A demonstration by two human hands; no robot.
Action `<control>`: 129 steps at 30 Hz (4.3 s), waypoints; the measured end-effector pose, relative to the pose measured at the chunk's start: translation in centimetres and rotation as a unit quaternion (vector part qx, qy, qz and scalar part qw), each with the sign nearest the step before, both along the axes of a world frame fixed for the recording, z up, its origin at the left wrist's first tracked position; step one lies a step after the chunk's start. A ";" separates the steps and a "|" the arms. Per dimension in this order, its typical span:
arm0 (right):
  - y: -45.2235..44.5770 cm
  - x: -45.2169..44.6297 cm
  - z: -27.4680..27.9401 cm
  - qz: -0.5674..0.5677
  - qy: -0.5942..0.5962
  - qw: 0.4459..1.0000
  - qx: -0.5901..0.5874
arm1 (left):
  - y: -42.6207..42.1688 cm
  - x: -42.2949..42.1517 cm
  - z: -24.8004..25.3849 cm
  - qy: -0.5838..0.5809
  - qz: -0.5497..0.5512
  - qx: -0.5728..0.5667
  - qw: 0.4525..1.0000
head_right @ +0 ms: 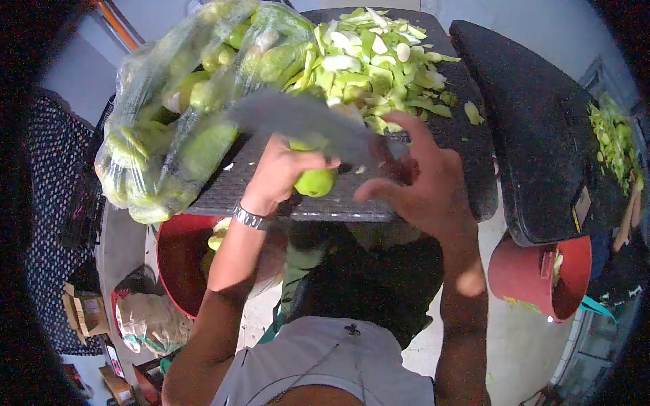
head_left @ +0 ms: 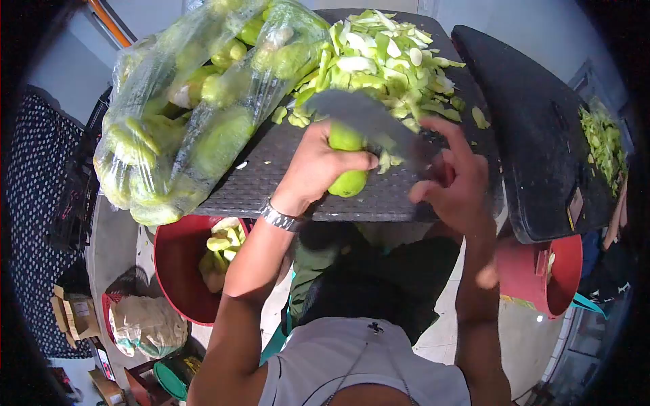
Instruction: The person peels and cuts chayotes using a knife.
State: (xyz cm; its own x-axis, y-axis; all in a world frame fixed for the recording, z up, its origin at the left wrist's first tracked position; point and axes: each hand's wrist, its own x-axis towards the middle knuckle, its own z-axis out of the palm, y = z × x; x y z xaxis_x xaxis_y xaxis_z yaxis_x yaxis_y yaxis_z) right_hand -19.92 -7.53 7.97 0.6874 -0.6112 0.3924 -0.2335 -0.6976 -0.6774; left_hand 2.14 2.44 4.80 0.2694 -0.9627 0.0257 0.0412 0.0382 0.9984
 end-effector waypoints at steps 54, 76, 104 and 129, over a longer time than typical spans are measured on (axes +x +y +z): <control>-5.8 -1.1 -5.6 -0.150 0.016 0.956 0.253 | -1.9 0.0 -7.0 0.591 -0.148 -0.044 0.792; -2.2 3.1 -3.9 0.054 0.134 0.974 -0.174 | -0.5 -3.7 -4.3 0.108 0.052 0.021 0.993; -11.5 3.9 -7.4 -0.042 0.158 0.986 0.034 | 2.5 -2.2 -4.9 0.028 0.115 0.040 0.992; -14.1 2.6 -7.6 0.033 0.197 0.979 0.041 | 3.6 0.0 -3.7 0.129 0.075 0.037 0.988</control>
